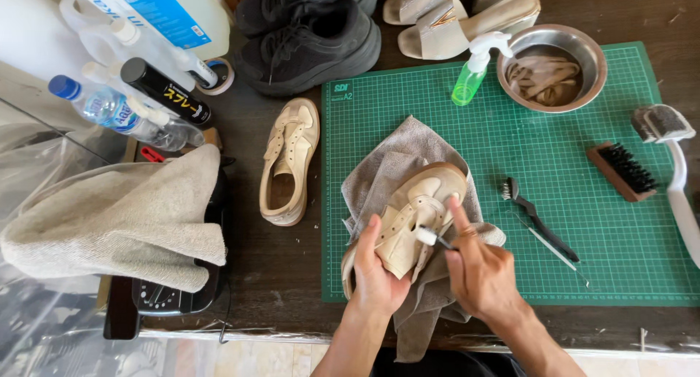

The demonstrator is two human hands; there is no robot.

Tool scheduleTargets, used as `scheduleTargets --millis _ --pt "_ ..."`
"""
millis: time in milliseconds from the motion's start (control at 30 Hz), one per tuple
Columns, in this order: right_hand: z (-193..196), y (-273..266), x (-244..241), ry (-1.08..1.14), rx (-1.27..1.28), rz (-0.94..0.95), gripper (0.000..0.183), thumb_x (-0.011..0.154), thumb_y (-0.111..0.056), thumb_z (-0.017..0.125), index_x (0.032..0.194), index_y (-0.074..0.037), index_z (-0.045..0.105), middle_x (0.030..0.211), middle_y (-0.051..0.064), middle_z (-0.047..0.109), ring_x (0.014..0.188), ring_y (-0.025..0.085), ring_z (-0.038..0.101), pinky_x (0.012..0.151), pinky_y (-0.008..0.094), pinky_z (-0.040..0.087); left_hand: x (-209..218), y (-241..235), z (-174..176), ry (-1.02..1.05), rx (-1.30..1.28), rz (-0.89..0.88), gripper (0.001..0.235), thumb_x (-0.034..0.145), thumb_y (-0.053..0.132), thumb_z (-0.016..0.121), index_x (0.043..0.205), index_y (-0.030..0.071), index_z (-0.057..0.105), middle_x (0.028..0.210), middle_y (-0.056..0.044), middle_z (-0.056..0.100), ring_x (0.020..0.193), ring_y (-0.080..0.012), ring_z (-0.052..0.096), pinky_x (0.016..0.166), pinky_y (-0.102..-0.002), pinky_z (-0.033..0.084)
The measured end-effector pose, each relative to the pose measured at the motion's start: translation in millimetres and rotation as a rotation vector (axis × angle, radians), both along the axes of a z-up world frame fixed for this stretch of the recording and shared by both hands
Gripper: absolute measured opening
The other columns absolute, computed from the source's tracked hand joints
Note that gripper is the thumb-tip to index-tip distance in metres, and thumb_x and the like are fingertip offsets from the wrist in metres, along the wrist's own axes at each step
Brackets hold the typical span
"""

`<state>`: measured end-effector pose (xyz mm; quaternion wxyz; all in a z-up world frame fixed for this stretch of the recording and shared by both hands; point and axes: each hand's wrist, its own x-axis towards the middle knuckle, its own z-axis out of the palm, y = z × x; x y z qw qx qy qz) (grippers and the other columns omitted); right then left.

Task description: The person scrubs a beige sneaker with a small brush and wipes it with a cloth. They repeatedly dip the brush into a bowl of liquid and clean the upper and side panels of the shoe.

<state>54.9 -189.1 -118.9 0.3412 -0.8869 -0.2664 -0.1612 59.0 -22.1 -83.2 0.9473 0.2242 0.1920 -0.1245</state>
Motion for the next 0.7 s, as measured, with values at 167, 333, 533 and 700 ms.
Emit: scheduleTargets --millis 167,333,533,700 --pt "14 7 -9 -0.047 0.038 0.008 0.016 0.100 -0.009 0.040 0.112 0.002 0.037 0.115 0.021 0.071 0.035 0.006 0.028 0.028 0.024 0.025 6 4 18 0.064 0.025 0.060 0.071 0.089 0.051 0.052 0.135 -0.002 0.060 0.120 -0.023 0.068 0.105 -0.0368 0.065 0.082 -0.045 0.053" --pt "12 3 -6 -0.089 0.067 -0.016 0.023 0.100 -0.002 0.031 0.080 -0.003 0.042 0.136 0.038 0.058 0.032 0.003 0.027 0.022 0.019 0.021 3 4 12 0.065 0.010 0.036 0.072 0.092 0.053 0.049 0.136 -0.003 0.060 0.119 -0.025 0.069 0.104 -0.0383 0.066 0.081 -0.046 0.055" --pt "-13 -45 -2 -0.204 0.030 -0.065 0.033 0.106 -0.012 0.023 0.077 -0.010 0.037 0.066 0.006 0.041 0.044 0.011 0.024 0.032 0.027 0.015 2 3 41 0.187 0.103 0.046 0.072 0.087 0.047 0.050 0.139 -0.001 0.059 0.127 -0.025 0.067 0.117 -0.0401 0.063 0.098 -0.050 0.051" --pt "72 -96 74 0.050 0.144 -0.425 0.041 0.120 -0.023 0.029 0.094 -0.001 0.051 0.060 0.003 0.042 0.043 0.011 0.030 0.043 0.032 0.020 -11 -3 4 -0.036 0.298 -0.104 0.090 0.086 0.050 0.062 0.153 -0.005 0.040 0.158 -0.022 0.048 0.148 -0.0312 0.044 0.123 -0.040 0.031"
